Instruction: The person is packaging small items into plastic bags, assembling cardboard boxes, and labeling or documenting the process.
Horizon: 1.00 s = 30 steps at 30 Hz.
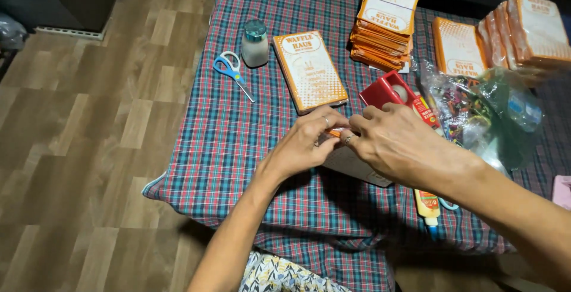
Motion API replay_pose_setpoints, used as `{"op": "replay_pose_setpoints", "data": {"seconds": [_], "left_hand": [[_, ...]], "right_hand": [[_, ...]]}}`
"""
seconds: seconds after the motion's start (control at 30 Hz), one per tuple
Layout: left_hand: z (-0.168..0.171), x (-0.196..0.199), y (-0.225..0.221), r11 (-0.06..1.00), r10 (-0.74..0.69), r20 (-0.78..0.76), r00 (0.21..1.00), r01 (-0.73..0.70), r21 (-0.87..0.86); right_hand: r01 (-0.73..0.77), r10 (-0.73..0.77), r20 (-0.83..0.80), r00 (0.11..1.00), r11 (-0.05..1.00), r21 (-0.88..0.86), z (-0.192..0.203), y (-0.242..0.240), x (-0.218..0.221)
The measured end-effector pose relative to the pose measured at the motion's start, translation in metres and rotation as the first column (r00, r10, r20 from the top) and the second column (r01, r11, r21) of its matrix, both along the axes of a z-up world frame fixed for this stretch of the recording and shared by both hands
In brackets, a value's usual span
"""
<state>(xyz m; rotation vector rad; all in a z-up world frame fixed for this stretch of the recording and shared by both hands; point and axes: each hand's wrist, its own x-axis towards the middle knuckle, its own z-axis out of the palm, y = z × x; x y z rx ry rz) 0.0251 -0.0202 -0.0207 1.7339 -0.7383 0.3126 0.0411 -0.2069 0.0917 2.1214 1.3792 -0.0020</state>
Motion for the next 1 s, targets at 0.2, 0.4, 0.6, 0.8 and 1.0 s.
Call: {"op": "replay_pose_setpoints", "data": {"seconds": [0.2, 0.4, 0.6, 0.8, 1.0], "left_hand": [[0.001, 0.003, 0.000, 0.999, 0.007, -0.025, 1.000, -0.008, -0.041], [0.001, -0.004, -0.006, 0.992, 0.024, -0.011, 1.000, -0.025, -0.120], [-0.009, -0.025, -0.006, 0.995, -0.005, 0.019, 1.000, 0.007, -0.097], [-0.007, -0.042, -0.006, 0.975, -0.135, 0.039, 0.990, 0.139, -0.174], [-0.002, -0.047, -0.001, 0.962, -0.216, -0.065, 0.974, 0.201, -0.182]], "right_hand": [[-0.039, 0.036, 0.038, 0.999, 0.995, 0.090, -0.013, -0.001, 0.007], [0.023, -0.024, 0.008, 1.000, 0.998, 0.064, -0.005, -0.005, 0.005], [0.092, -0.053, -0.440, 0.897, 0.993, 0.068, 0.018, -0.009, 0.007], [0.117, 0.130, -0.667, 0.734, 0.942, 0.313, 0.030, -0.004, -0.001], [0.301, -0.066, -0.885, 0.461, 0.950, 0.086, 0.019, -0.013, 0.021]]}}
